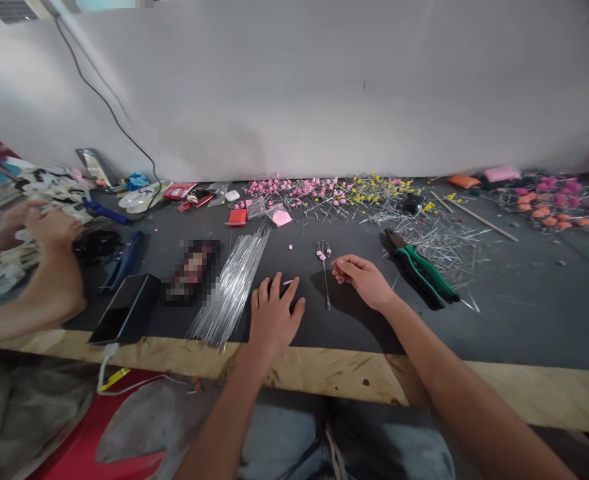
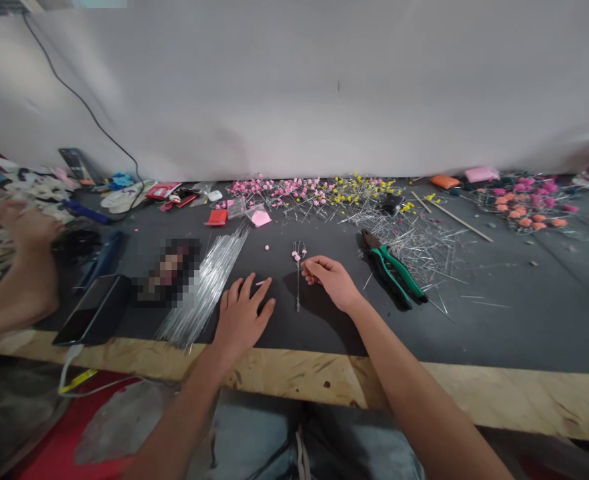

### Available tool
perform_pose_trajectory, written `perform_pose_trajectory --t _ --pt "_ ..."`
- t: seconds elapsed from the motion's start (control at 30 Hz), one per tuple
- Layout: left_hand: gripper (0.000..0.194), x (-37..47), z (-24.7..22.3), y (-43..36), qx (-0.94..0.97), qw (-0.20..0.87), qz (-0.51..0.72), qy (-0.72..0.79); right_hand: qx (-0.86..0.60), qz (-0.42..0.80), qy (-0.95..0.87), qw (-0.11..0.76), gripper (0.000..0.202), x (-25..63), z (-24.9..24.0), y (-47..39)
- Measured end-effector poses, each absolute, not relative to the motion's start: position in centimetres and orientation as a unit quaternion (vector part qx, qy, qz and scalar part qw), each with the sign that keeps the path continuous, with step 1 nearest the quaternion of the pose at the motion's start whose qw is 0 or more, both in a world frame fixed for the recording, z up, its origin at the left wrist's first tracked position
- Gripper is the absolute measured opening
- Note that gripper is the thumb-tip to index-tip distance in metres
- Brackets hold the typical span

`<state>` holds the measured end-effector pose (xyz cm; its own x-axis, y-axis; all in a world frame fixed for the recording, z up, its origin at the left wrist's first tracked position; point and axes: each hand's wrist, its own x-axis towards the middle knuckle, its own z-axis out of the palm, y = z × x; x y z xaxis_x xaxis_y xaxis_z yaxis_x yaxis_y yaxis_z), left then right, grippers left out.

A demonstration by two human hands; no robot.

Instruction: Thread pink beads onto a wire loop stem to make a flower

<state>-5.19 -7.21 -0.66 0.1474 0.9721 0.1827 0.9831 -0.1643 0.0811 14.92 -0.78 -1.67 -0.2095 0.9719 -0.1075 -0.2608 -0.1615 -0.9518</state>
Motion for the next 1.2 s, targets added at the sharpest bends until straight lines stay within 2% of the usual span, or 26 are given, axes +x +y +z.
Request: perform_pose_trajectory --t 0.53,0.83,1.2 --pt "0.051 -7.0 -0.9 -8.5 -0.741 -0.003 -0.123 -0.66 -0.405 0.652 -0.425 0.481 0.022 14.9 -1.7 -0.7" --pt "0.046 -6.4 -0.7 -7.8 -0.748 0.037 -0.093 -0.656 -0.397 0.65 -0.43 0.485 0.02 15.0 -2.0 -0.6" --pt "0.045 -7.1 -1.2 -8.3 -0.731 0.045 -0.121 -0.67 -0.399 0.65 -0.435 0.48 0.019 15.0 -1.8 -0.7"
